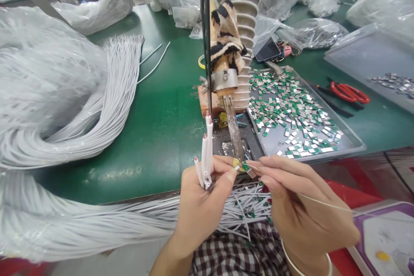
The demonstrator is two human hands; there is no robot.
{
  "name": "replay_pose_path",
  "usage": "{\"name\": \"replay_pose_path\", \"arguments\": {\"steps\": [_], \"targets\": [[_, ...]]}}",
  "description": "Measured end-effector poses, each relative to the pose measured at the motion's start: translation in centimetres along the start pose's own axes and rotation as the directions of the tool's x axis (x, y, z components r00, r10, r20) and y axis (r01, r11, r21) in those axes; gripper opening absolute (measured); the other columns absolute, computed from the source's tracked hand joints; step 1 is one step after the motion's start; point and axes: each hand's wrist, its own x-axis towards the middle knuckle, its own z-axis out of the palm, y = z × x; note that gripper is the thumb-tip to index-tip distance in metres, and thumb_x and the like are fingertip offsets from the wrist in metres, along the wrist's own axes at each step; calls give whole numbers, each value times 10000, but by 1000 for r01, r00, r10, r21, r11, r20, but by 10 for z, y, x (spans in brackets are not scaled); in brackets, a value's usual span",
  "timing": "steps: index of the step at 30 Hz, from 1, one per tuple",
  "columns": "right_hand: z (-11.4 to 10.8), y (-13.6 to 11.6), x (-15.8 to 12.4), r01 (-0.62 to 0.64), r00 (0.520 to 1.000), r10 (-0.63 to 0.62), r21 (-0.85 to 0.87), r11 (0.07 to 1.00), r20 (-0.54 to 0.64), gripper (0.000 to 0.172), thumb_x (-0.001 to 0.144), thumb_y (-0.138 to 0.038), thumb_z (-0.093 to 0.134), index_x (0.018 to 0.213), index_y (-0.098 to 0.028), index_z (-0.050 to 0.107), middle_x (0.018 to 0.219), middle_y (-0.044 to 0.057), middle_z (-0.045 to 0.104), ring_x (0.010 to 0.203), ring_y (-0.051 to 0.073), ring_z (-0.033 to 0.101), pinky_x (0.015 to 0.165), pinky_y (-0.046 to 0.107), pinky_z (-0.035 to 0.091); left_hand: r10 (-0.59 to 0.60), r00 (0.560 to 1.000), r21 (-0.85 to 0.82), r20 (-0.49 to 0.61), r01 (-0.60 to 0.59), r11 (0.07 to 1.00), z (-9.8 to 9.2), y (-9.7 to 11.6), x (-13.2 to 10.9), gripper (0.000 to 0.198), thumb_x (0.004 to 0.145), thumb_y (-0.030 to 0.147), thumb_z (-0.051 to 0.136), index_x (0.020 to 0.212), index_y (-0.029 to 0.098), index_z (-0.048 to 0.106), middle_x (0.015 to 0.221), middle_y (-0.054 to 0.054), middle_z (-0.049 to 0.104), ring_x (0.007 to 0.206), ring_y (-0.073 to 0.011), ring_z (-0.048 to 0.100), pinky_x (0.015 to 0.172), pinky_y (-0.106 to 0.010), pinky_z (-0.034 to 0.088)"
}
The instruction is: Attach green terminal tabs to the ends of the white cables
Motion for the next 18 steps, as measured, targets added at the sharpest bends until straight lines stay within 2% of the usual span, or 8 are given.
{"name": "replay_pose_path", "arguments": {"steps": [6,13,18], "targets": [[-2,-2,2,33,999,-33,-16,999,42,405,808,-16,695,1135,-255,688,1113,-18,714,949,155,676,893,301,568,12,1000,-47,7,-11,999,1,0,1,201,847,70,588,711,190,673,844,4,751,746,-107,662,648,-183,499],[-3,-2,3,24,997,-29,70,997,69,370,792,14,694,1088,-209,695,1078,-3,723,933,144,681,869,280,575,-11,999,-104,46,16,994,-3,-3,-3,196,857,73,587,728,194,672,863,6,757,727,-100,670,605,-165,496],[0,-1,3,47,999,-49,98,994,21,270,810,8,676,1026,-152,698,1040,28,716,929,140,678,829,255,564,-22,999,-61,40,24,998,-4,-6,-3,197,872,75,579,740,192,668,862,3,736,787,-101,662,684,-169,501]]}}
